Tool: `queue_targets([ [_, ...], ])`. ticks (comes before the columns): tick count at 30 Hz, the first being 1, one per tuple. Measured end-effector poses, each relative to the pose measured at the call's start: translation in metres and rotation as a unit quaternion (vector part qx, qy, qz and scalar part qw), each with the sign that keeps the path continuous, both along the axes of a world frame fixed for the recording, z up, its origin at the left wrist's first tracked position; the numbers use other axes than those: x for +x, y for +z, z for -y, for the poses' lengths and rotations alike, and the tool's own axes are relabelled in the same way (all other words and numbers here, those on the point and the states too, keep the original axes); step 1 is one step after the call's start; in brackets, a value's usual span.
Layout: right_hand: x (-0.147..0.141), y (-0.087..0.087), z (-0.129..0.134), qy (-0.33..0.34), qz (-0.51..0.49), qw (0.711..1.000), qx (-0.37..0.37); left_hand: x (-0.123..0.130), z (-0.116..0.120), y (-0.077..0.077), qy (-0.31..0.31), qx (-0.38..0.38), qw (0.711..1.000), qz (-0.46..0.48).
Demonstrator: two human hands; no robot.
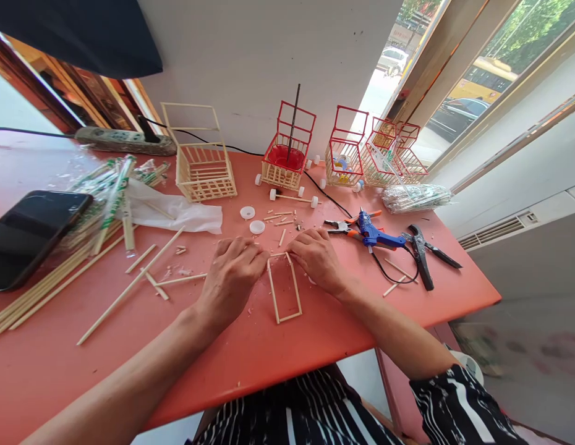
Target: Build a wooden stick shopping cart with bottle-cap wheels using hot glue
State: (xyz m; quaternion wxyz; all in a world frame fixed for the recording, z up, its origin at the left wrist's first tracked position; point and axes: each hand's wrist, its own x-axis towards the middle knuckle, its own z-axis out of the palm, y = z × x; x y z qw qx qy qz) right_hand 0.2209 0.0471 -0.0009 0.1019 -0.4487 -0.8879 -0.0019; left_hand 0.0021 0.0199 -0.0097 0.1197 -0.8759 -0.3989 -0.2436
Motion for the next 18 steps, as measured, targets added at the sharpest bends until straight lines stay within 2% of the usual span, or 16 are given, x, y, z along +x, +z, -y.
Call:
queue_targets([
  [18, 0.0026, -0.0007, -0.0010, -0.004, -0.035, 0.999, -0.018, -0.0001, -0.0065, -0.0050, -0.009, -0.019, 0.998, 0.051],
])
